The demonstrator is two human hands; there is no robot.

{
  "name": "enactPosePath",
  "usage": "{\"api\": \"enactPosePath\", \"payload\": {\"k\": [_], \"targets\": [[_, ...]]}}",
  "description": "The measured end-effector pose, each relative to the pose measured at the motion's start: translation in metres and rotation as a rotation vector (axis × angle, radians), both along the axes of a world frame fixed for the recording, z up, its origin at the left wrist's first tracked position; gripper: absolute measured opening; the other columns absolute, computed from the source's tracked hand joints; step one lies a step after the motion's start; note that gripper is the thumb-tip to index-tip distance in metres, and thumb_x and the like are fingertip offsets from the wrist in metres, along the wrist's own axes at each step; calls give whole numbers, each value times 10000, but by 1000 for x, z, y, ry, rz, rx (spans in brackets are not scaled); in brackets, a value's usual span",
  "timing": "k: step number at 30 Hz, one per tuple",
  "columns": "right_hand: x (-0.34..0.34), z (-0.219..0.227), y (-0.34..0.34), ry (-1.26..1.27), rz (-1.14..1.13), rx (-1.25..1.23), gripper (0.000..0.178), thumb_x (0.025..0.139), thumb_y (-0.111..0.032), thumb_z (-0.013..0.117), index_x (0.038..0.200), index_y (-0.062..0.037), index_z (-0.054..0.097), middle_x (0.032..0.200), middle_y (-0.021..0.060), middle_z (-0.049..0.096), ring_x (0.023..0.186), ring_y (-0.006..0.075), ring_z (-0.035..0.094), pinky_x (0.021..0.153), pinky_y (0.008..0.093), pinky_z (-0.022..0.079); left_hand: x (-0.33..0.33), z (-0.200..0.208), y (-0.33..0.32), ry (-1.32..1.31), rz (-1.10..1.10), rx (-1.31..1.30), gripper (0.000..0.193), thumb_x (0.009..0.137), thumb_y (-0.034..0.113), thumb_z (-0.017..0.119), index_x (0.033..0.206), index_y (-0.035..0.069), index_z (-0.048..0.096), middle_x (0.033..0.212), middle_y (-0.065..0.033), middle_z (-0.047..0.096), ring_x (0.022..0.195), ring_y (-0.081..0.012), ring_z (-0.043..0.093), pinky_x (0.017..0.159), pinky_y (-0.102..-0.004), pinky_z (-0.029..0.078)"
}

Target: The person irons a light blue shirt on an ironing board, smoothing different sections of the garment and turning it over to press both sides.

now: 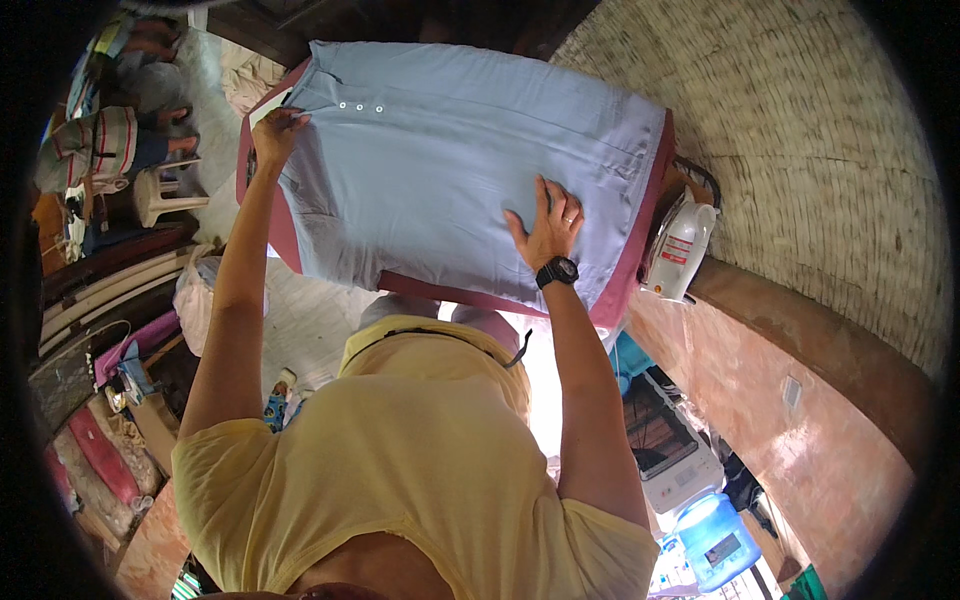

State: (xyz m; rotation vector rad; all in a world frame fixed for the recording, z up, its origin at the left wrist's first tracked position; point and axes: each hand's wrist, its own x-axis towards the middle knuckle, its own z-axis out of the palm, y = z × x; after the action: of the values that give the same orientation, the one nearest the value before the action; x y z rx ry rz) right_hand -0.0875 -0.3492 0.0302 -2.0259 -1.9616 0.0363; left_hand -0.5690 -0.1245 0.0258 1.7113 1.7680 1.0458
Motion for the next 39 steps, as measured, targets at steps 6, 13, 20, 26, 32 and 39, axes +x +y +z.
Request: {"api": "enactPosePath", "payload": {"k": [6, 13, 20, 26, 32, 39], "targets": [[-2, 7, 1, -39, 13, 3, 787, 824, -553, 670, 1437, -106, 459, 1358, 47, 396, 1280, 314, 322, 1117, 554, 222, 15, 7, -8, 454, 70, 31, 356, 728, 303, 837, 993, 117, 689, 1058, -134, 663, 980, -296, 635, 830, -420, 484], [-3, 13, 0, -43, -18, -31, 750, 852, -531, 649, 1428, -90, 462, 1356, 52, 404, 1293, 299, 328, 1138, 585, 191, 126, 45, -73, 637, -9, 406, 381, 894, 263, 665, 1245, 140, 582, 1331, -158, 516, 1199, -379, 493, 967, -499, 400], [31, 0, -11, 26, -146, 45, 676, 890, -487, 628, 1441, -134, 459, 1423, 78, 424, 1335, 331, 354, 1123, 586, 207, 247, 10, -165, 431, -946, 151, 599, 933, 404, 601, 1469, 197, 431, 1568, -50, 329, 1459, -344, 255, 1171, -534, 254], [70, -9, -66, -38, -479, 67, 736, 869, -581, 622, 1377, -66, 485, 1373, 191, 481, 1274, 390, 425, 1073, 550, 291, 253, 18, -174, 608, -925, 151, 705, 930, 583, 504, 1530, 251, 338, 1631, -12, 201, 1506, -327, 128, 1204, -540, 170], [64, 13, -158, 237, -841, -336, 587, 817, -539, 716, 1075, -34, 565, 1091, 230, 619, 1073, 426, 550, 865, 531, 418, 247, 2, -178, 593, -941, 152, 645, 947, 531, 507, 1499, 219, 389, 1601, -24, 274, 1473, -323, 219, 1189, -544, 186], [69, -20, -179, 359, -579, 115, 297, 851, -197, 724, 882, 6, 511, 744, 193, 595, 706, 435, 556, 720, 513, 419, 266, 14, -183, 623, -973, 244, 599, 931, 430, 581, 1462, 197, 433, 1565, -40, 334, 1425, -292, 299, 1172, -531, 226]]}}
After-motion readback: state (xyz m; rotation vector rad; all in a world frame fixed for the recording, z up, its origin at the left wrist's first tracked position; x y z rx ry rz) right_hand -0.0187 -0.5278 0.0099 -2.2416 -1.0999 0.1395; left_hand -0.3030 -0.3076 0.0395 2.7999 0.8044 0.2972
